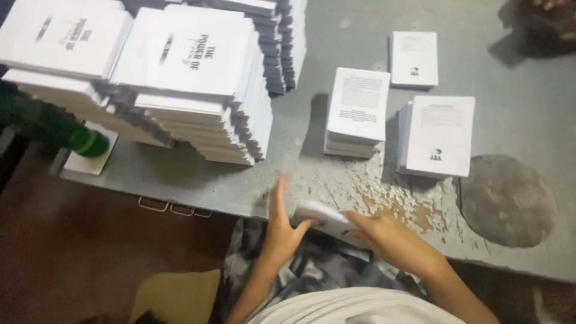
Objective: Sorting and stacking printed booklets on a metal workbench in a print shop.
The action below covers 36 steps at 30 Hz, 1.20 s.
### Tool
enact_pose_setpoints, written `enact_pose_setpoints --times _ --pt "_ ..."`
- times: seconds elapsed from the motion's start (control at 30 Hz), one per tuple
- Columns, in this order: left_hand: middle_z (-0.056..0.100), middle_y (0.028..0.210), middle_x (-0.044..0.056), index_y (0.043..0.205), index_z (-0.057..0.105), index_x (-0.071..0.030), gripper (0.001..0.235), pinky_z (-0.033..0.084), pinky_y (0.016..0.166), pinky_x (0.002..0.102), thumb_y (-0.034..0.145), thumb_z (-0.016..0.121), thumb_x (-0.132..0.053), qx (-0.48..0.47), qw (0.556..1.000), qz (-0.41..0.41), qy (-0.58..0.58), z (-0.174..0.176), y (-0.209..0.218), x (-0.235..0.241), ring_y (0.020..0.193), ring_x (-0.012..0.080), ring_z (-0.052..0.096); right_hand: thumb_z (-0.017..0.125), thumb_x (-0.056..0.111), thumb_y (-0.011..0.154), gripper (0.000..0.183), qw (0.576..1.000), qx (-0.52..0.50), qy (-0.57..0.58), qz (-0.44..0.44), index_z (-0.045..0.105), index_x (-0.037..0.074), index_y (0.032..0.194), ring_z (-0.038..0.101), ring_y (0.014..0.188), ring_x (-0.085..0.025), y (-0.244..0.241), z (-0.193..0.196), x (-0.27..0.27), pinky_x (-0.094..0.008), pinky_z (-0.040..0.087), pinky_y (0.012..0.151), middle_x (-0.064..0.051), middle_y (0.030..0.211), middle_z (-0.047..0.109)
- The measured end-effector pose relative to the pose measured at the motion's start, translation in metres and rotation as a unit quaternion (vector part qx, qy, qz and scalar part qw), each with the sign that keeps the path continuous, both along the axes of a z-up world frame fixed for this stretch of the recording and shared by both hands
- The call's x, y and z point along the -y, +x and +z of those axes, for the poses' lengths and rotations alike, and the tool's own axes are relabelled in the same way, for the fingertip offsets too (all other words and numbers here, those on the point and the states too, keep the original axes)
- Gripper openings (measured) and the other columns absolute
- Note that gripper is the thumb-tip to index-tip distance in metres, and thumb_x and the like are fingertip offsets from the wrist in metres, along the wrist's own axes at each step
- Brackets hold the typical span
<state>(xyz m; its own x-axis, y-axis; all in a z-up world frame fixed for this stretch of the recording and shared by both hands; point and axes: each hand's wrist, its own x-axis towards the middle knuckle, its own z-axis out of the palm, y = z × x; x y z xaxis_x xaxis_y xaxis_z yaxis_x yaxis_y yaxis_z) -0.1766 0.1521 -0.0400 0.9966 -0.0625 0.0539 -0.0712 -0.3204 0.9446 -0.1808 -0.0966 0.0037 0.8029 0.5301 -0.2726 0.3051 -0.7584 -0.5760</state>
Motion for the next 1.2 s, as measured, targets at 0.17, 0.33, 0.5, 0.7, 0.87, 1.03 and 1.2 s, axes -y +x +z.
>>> enact_pose_setpoints --times 0.17,0.33,0.5,0.7,0.87,1.03,1.2 --pt "0.077 0.1 0.002 0.1 0.074 -0.01 0.018 0.052 0.09 0.025 0.086 0.074 0.001 -0.066 0.986 -0.085 -0.13 -0.025 0.002 -0.008 0.099 0.0148 0.07 0.068 0.027 0.093 0.031 0.99 0.136 0.039 -0.025 0.065 0.025 0.124 0.069 0.053 -0.019 -0.006 0.003 -0.003 -0.033 0.052 0.05 -0.002 0.073 0.076" --pt "0.078 0.096 0.008 0.101 0.073 -0.009 0.009 0.039 0.124 0.045 0.094 0.07 -0.005 0.08 0.98 -0.046 -0.174 -0.015 -0.001 -0.003 0.091 0.0193 0.074 0.088 0.014 0.072 0.043 0.943 0.207 0.223 -0.133 0.074 0.014 0.112 0.081 0.093 -0.015 -0.003 -0.005 0.0 -0.026 0.066 0.087 -0.004 0.112 0.08" --pt "0.075 0.112 0.003 0.109 0.072 -0.014 0.04 0.05 0.101 0.028 0.076 0.079 0.007 -0.033 0.987 -0.004 -0.159 -0.048 0.004 0.004 0.109 0.0194 0.068 0.076 -0.002 0.078 0.071 0.864 -0.012 0.426 -0.268 0.049 0.007 0.142 0.069 0.123 -0.029 0.0 -0.085 -0.002 -0.041 0.055 0.109 -0.016 0.141 0.065" --pt "0.067 0.105 0.007 0.102 0.063 -0.012 0.033 0.046 0.104 0.034 0.079 0.064 0.012 0.114 0.972 -0.002 -0.205 -0.042 0.001 0.01 0.106 0.0242 0.064 0.059 0.022 0.096 0.025 0.86 0.142 0.434 -0.229 0.056 0.007 0.116 0.067 0.121 -0.031 -0.005 -0.109 -0.018 -0.041 0.049 0.108 -0.021 0.124 0.072" --pt "0.067 0.108 0.007 0.105 0.061 -0.012 0.023 0.046 0.104 0.032 0.088 0.066 0.002 0.095 0.977 0.001 -0.189 -0.051 -0.003 0.001 0.109 0.0242 0.065 0.058 0.014 0.093 0.016 0.857 0.097 0.459 -0.215 0.057 0.006 0.108 0.067 0.126 -0.033 -0.004 -0.118 -0.019 -0.042 0.048 0.109 -0.022 0.123 0.074" --pt "0.063 0.109 0.009 0.109 0.055 -0.009 0.019 0.044 0.105 0.034 0.096 0.062 0.003 0.135 0.973 -0.019 -0.188 -0.047 -0.009 -0.004 0.111 0.0267 0.063 0.06 -0.001 0.086 0.02 0.831 0.062 0.488 -0.259 0.06 0.001 0.106 0.069 0.118 -0.033 -0.009 -0.153 -0.012 -0.041 0.053 0.103 -0.025 0.117 0.075" --pt "0.067 0.12 0.007 0.118 0.056 -0.017 0.026 0.044 0.101 0.03 0.096 0.062 -0.004 -0.001 0.989 -0.016 -0.147 -0.061 -0.015 -0.008 0.115 0.022 0.063 0.061 0.015 0.092 0.033 0.88 0.068 0.372 -0.289 0.066 0.001 0.122 0.066 0.119 -0.024 -0.01 -0.164 -0.005 -0.033 0.049 0.102 -0.014 0.122 0.072"
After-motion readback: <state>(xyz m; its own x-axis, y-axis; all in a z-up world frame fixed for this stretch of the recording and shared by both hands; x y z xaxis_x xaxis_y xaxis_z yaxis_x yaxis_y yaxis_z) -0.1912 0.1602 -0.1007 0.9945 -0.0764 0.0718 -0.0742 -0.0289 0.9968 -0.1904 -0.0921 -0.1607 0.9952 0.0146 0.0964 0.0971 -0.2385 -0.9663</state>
